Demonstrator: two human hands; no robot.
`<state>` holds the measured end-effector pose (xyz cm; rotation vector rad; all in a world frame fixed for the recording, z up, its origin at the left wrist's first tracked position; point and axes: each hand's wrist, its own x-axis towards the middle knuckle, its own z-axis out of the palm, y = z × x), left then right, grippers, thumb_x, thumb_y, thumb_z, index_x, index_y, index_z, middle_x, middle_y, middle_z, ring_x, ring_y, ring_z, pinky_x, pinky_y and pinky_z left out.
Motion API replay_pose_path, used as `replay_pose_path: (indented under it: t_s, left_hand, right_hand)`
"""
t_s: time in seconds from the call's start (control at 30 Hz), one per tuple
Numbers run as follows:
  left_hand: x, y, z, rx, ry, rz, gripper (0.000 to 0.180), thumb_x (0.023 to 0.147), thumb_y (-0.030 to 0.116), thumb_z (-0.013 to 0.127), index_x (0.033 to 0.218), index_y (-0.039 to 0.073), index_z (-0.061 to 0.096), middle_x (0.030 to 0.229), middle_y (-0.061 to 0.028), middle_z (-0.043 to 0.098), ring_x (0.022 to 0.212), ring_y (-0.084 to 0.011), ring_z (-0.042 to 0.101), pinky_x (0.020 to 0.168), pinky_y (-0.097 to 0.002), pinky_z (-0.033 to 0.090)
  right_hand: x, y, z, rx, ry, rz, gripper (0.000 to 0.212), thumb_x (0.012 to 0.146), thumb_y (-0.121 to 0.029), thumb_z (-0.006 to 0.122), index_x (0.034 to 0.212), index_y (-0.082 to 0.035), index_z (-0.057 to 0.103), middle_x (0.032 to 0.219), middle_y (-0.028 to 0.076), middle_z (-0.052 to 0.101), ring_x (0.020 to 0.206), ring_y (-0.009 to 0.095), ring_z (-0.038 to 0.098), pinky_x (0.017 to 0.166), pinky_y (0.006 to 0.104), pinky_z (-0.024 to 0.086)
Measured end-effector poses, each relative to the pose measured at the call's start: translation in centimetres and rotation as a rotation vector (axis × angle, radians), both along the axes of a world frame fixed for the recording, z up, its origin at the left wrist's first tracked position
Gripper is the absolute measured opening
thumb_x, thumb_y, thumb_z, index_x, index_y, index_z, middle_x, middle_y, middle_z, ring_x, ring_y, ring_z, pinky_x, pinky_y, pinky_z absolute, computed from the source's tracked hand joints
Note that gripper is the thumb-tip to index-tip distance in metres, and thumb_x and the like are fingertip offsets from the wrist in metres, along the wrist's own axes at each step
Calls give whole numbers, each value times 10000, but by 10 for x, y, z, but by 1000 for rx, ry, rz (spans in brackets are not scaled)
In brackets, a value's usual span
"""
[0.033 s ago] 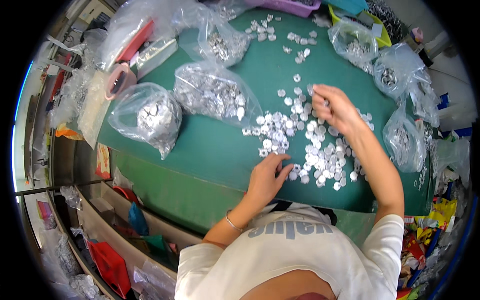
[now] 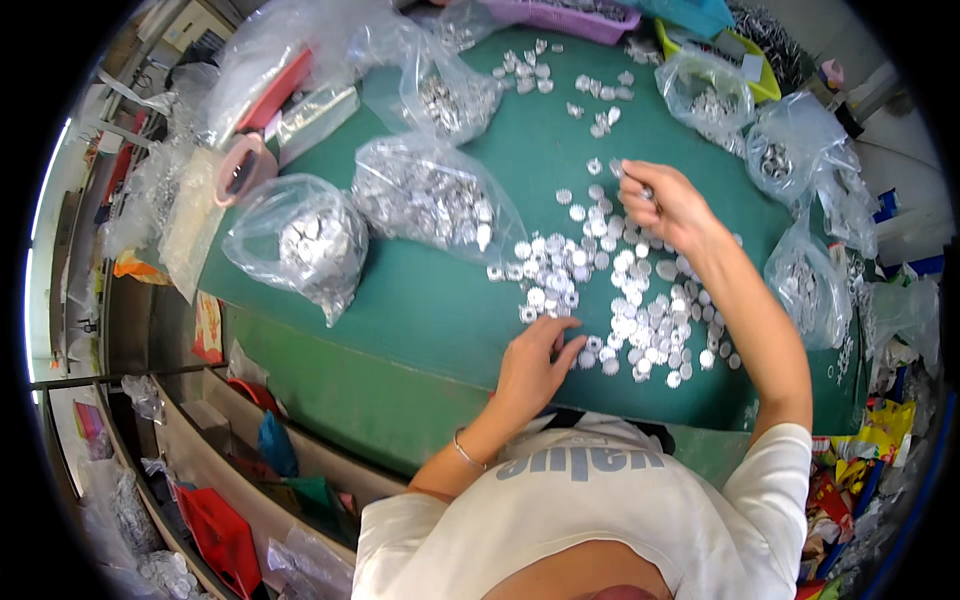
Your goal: The person sorts and counts small metal parts by hand on a green workbench, gathering them into piles and placing them into plastic bags.
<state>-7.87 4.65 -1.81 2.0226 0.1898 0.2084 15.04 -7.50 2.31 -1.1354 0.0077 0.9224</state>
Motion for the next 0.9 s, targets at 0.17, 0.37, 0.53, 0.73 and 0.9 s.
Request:
replay_pose_path:
  t_s: [0.17,0.37,0.53,0.73,0.9]
  left_hand:
    - [0,5,-7,23,-18,42,169,768,44,677,926,14,625,652,-82,503,534,-177,462,511,-285,399]
    - [4,5,-4,-6,-65,38,170,775,50,676,939,23,639,699,-90,568,546,-161,484,526,-272,419]
    - [-4,9,-19,22,-26,22,120,816,102,629,903,19,630,775,-146,611,646,-304,590,595,-360,471]
    - [-1,13,-20,164,-9,70,121,846,39,549,956,35,600,802,-161,575,698,-350,566,599,-393,454]
    - [17,16,-9,278,-27,169,220,801,49,619,1019,38,586,711,-115,479,599,-278,502,547,-356,419]
  right_hand:
    - [154,65,17,264,-191,-351,145,905,-117,489,784,-38,490,650,27,455,493,98,385,378,230,279]
    - [140,59,-15,143,-238,-462,258,945,-142,379,1116,-13,524,726,21,438,512,107,344,416,239,291]
    - [42,-7,-15,31,-253,-117,234,949,-139,422,1070,36,521,569,-58,269,485,54,261,414,226,222]
    - [-63,-67,-35,-442,-824,230,217,882,-211,565,930,-15,645,512,-24,415,471,79,353,446,272,307]
    - [-99,-32,-20,-756,-1163,378,320,771,-164,664,1078,-95,607,564,116,546,529,258,550,506,371,416]
